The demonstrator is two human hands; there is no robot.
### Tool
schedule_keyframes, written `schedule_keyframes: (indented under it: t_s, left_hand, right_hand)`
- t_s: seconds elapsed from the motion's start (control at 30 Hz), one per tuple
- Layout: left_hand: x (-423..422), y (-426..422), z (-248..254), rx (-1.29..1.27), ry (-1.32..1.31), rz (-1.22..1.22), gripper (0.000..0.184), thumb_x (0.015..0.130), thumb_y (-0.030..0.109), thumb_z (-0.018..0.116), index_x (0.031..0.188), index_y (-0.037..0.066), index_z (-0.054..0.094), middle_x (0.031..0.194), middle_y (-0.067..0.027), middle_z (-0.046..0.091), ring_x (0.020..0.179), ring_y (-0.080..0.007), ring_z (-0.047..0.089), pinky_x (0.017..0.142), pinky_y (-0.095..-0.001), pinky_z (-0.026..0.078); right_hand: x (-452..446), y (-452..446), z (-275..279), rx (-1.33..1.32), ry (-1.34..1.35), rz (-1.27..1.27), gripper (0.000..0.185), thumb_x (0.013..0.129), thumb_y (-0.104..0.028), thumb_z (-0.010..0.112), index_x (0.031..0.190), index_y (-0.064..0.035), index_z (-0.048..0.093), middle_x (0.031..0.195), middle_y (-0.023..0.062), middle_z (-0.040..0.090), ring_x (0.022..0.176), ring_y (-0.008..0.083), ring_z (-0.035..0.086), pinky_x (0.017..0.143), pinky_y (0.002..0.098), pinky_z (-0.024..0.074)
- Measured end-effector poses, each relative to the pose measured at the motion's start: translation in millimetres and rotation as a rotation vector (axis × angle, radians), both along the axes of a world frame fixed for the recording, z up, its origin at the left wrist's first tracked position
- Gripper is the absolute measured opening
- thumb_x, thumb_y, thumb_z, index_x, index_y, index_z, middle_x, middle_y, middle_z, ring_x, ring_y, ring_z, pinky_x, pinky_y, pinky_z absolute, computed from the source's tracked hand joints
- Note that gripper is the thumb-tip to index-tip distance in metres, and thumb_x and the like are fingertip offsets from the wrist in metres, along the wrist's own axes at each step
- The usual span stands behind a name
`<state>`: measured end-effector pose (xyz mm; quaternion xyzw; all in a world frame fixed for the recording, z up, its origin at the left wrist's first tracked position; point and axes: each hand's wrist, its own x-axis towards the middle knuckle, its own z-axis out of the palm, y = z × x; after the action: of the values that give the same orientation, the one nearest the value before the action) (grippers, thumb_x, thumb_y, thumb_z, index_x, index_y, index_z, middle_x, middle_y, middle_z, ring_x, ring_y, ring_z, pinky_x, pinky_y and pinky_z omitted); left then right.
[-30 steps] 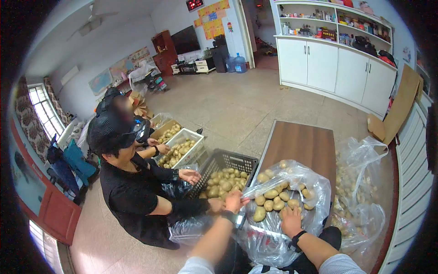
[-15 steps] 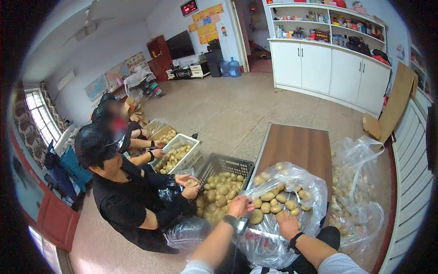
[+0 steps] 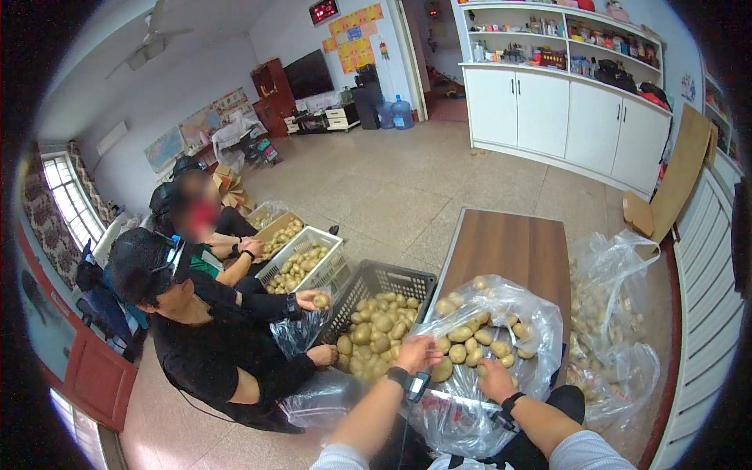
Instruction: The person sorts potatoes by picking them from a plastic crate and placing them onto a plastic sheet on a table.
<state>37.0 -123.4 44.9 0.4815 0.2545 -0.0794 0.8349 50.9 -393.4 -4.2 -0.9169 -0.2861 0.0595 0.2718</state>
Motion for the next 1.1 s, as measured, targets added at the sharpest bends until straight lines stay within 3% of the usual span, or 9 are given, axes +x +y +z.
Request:
schedule_keyframes:
  t_s: [0.23, 0.37, 0.43, 0.7, 0.9, 0.93, 0.97, 1.07, 1.1]
  left_hand:
    - [3.8, -3.5, -14.9, 0.078, 0.038, -0.062, 0.027, 0.093, 0.024, 0.05, 0.104, 0.0, 0.052, 0.092, -0.0122, 0.058, 0.067, -0.024, 0.064, 0.057, -0.0361, 0.056]
    - [3.3, 8.3, -18.2, 0.051, 0.078, -0.201, 0.021, 0.077, 0.022, 0.067, 0.092, 0.007, 0.062, 0.086, -0.0119, 0.066, 0.081, -0.0273, 0.064, 0.068, -0.0387, 0.052]
    - [2.2, 2.6, -9.6, 0.067, 0.037, -0.086, 0.024, 0.091, 0.02, 0.054, 0.107, 0.002, 0.052, 0.093, -0.0131, 0.062, 0.076, -0.0257, 0.065, 0.061, -0.0401, 0.055]
    - [-7.1, -0.3, 19.6, 0.149, 0.11, -0.029, 0.034, 0.091, 0.028, 0.056, 0.11, 0.001, 0.05, 0.099, -0.011, 0.056, 0.076, -0.0244, 0.063, 0.062, -0.0369, 0.057]
    - [-3.9, -7.4, 17.2, 0.147, 0.108, -0.132, 0.041, 0.084, 0.026, 0.066, 0.113, 0.001, 0.051, 0.103, -0.0134, 0.059, 0.082, -0.0282, 0.063, 0.068, -0.0392, 0.056]
    - [-6.2, -5.5, 14.6, 0.151, 0.103, -0.134, 0.041, 0.084, 0.026, 0.066, 0.113, 0.001, 0.051, 0.103, -0.0134, 0.059, 0.082, -0.0282, 0.063, 0.068, -0.0392, 0.056]
    - [-10.6, -3.3, 17.6, 0.602, -0.176, -0.363, 0.048, 0.077, 0.023, 0.071, 0.114, 0.002, 0.051, 0.104, -0.014, 0.06, 0.085, -0.0303, 0.063, 0.073, -0.0394, 0.054]
    - [-9.4, -7.8, 29.1, 0.607, -0.178, -0.578, 0.072, 0.055, 0.015, 0.084, 0.119, 0.007, 0.053, 0.107, -0.0158, 0.061, 0.099, -0.0358, 0.058, 0.088, -0.0387, 0.047]
    - [-9.8, -10.7, 34.2, 0.518, -0.145, -0.608, 0.064, 0.062, 0.017, 0.081, 0.119, 0.007, 0.053, 0.106, -0.0143, 0.062, 0.094, -0.0325, 0.061, 0.082, -0.0374, 0.05]
  right_hand:
    - [-0.9, 5.0, -4.4, 0.32, 0.187, -0.192, 0.044, 0.075, -0.015, 0.064, 0.115, -0.0006, 0.052, 0.102, 0.0236, 0.061, 0.099, 0.0392, 0.058, 0.086, 0.0432, 0.0473]
    - [-1.4, -1.4, -23.4, 0.269, 0.247, -0.222, 0.047, 0.074, -0.015, 0.066, 0.116, -0.0012, 0.053, 0.106, 0.0236, 0.061, 0.1, 0.0376, 0.059, 0.087, 0.0418, 0.047]
    - [3.1, 0.8, -18.5, 0.268, 0.271, -0.204, 0.046, 0.074, -0.015, 0.066, 0.117, -0.0033, 0.053, 0.107, 0.024, 0.06, 0.1, 0.038, 0.059, 0.087, 0.042, 0.047]
    - [4.4, 1.9, 19.0, 0.206, 0.312, -0.226, 0.046, 0.074, -0.011, 0.066, 0.117, -0.0037, 0.051, 0.105, 0.0217, 0.062, 0.102, 0.0346, 0.059, 0.087, 0.0389, 0.0469]
    - [5.7, 41.3, 49.3, 0.656, 0.864, -0.261, 0.04, 0.085, -0.019, 0.064, 0.119, -0.0027, 0.049, 0.086, 0.0067, 0.06, 0.06, 0.0105, 0.054, 0.053, 0.0248, 0.0451]
    - [0.7, 50.2, 61.7, 0.662, 0.86, -0.261, 0.04, 0.085, -0.019, 0.064, 0.119, -0.0027, 0.049, 0.086, 0.0067, 0.06, 0.06, 0.0105, 0.054, 0.053, 0.0248, 0.0451]
    - [-2.7, 57.6, 71.6, 0.663, 0.859, -0.222, 0.033, 0.087, -0.019, 0.062, 0.114, -0.0029, 0.05, 0.081, 0.0048, 0.059, 0.058, 0.0095, 0.054, 0.051, 0.0231, 0.0436]
    - [-7.5, 68.1, 77.1, 0.613, 0.821, -0.139, 0.032, 0.093, -0.031, 0.055, 0.108, -0.0029, 0.052, 0.074, 0.0015, 0.056, 0.056, 0.0076, 0.051, 0.048, 0.0209, 0.0402]
    - [-7.6, 70.1, 77.0, 0.629, 0.811, -0.115, 0.034, 0.094, -0.034, 0.052, 0.108, -0.0027, 0.052, 0.073, 0.0009, 0.055, 0.055, 0.0074, 0.05, 0.048, 0.0209, 0.0392]
